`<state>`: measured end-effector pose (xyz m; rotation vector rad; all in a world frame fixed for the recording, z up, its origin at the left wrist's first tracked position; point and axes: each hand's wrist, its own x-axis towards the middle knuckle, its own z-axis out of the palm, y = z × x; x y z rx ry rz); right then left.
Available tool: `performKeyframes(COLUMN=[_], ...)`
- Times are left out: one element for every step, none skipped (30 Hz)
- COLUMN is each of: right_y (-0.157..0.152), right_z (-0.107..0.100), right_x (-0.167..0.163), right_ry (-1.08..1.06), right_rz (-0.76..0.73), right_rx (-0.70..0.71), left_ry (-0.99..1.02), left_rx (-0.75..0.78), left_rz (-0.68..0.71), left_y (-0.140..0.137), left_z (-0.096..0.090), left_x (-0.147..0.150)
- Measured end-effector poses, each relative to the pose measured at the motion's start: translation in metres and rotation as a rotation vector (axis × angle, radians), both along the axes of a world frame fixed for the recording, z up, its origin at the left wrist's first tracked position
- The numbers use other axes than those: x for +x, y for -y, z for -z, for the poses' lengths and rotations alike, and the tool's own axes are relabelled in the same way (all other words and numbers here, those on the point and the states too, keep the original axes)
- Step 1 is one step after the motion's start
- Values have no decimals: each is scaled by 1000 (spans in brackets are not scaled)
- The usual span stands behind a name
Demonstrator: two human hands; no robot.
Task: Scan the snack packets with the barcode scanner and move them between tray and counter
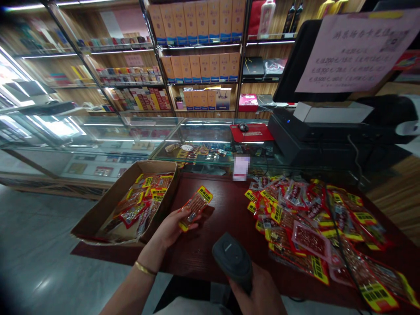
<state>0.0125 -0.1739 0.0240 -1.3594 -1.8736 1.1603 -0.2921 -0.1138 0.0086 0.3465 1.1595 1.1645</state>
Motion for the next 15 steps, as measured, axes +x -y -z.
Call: performKeyframes(right_y=[0,0,1,2,4,6,7,9,10,11,12,13,14,15,15], right_z=[1,1,1,1,1,1,1,2,3,3,4,5,5,6,7], right_x=[0,0,-1,-1,0,1,2,4,5,7,9,10,10,10,9], right_ry=[-6,-12,-21,-36,-55,-76,-97,-111,-120,-124,-125,-127,-131,-138,-145], right_rz=[12,26,47,80,121,167,211,252,272,276,277,281,291,307,325], right_rx=[17,32,42,49,49,44,38,34,35,38,44,51,56,59,58], left_ry=[13,21,15,-8,-42,-76,-105,-130,-150,-180,-233,-304,-382,-452,-505], left_rx=[-11,-15,-13,1,28,66,109,147,181,214,236,251,257,259,257], left_rz=[-2,0,9,29,62,104,144,176,213,266,331,406,466,506,512], left_y=[0,0,-1,-3,-6,-10,-16,-23,-31,-40,-49,-58,-66,-71,-74], left_z=[1,3,6,9,12,15,18,21,23,24,24,24,22,20,16], left_x=[2,6,11,18,28,39,53,68,85,101,115,128,136,140,140])
